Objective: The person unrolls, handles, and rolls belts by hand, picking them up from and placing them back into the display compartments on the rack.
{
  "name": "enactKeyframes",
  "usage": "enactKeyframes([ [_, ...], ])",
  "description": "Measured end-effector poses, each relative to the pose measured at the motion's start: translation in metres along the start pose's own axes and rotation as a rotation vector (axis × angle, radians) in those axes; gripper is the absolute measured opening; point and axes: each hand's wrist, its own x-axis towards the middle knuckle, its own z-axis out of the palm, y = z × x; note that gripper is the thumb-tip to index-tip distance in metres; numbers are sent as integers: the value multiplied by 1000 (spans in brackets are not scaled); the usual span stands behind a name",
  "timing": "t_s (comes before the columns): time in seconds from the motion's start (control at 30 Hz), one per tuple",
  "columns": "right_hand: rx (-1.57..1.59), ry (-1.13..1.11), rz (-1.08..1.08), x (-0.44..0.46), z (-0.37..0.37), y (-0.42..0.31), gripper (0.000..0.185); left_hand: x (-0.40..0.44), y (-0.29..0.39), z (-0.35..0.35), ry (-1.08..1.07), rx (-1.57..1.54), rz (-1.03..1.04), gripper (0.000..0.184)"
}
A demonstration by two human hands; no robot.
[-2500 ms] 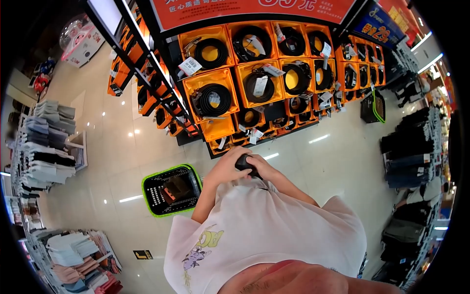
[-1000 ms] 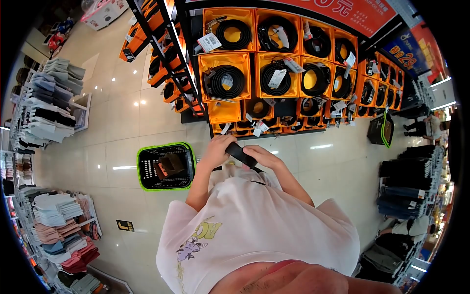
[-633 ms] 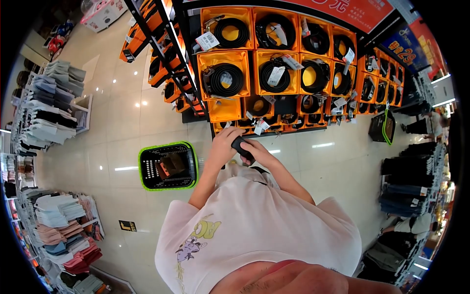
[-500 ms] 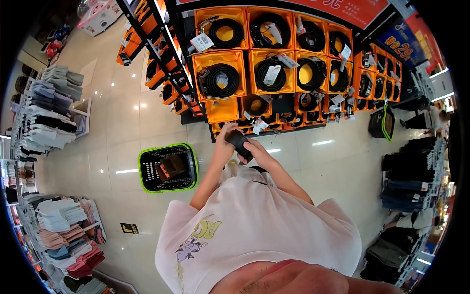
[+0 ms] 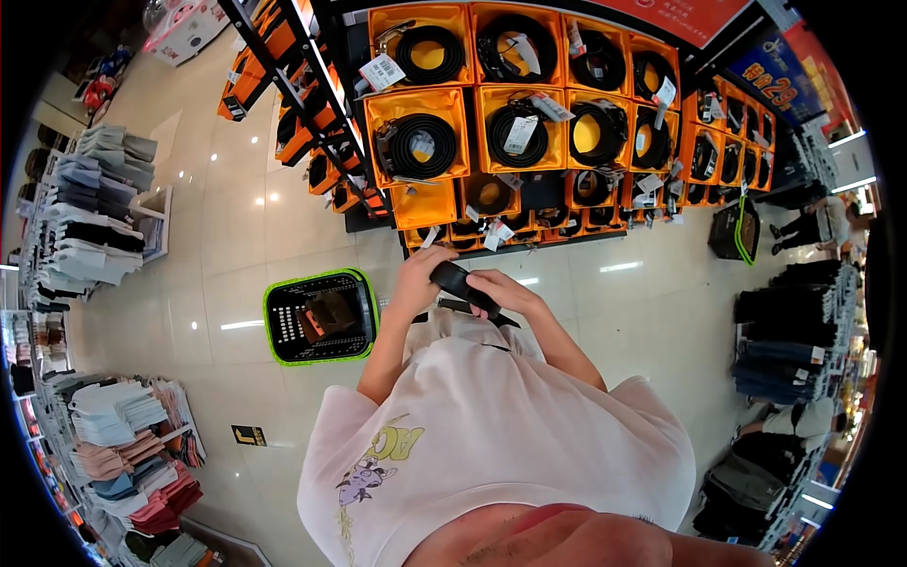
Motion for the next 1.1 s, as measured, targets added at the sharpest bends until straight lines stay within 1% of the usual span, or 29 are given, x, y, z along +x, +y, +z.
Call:
enactKeyframes([
  [0.03, -17, -8, 16, 2, 1, 0, 48, 4, 10, -5, -10, 72, 47, 42],
  [0.1, 47, 13, -13, 7, 11, 0, 46, 10, 30, -8, -34, 212, 139, 41],
  [0.13, 77, 24, -27, 9, 15, -1, 45, 11, 29, -6, -10, 208, 165, 40],
  [0.23, 155, 60, -206, 18, 19, 4, 41, 12, 25, 7, 232, -165, -58, 34],
  [0.27, 202, 65, -221, 20, 19, 5, 38, 10, 20, 13, 277, -359, -178, 29],
  [0.37, 187, 25, -340, 17, 21, 0, 41, 5, 20, 21, 144, -802, -560, 26],
  [0.4, 169, 47, -326, 15, 21, -3, 42, 5, 15, 23, 43, -869, -732, 23],
  [0.47, 126, 84, -304, 14, 21, -10, 45, 3, 8, 26, 42, -828, -688, 22],
  [0.5, 130, 59, -273, 14, 17, -8, 46, 3, 7, 26, 40, -805, -664, 21],
  [0.53, 136, 38, -242, 13, 10, -3, 47, 1, -3, 32, 85, -681, -561, 25],
  [0.57, 144, 19, -213, 11, 5, 0, 48, 0, -9, 33, 87, -594, -432, 26],
  [0.6, 131, -10, -234, 5, 6, -6, 44, -1, -13, 31, 84, -508, -305, 28],
  [0.63, 72, -17, -195, 2, 3, -3, 42, -3, -15, 29, 78, -424, -178, 30],
  [0.7, -46, -31, -119, 1, -4, 1, 40, -5, -14, 15, 60, -107, -114, 30],
  [0.73, -31, 2, -85, -1, -2, 1, 39, -4, -7, 7, 52, 54, -81, 30],
  [0.83, 10, 47, -39, 4, 2, 3, 43, 5, 19, -4, 46, 265, 67, 32],
  [0.93, 121, 111, -45, 15, 10, 11, 47, 10, 25, 4, 112, 222, 137, 38],
  [1.03, 233, 115, -169, 14, 17, 10, 49, 13, 28, 16, 250, -401, -224, 42],
  [1.07, 265, 99, -215, 16, 17, 13, 49, 12, 16, 24, 285, -473, -221, 47],
  [1.1, 297, 83, -260, 18, 17, 15, 49, 11, 15, 24, 182, -529, -349, 47],
])
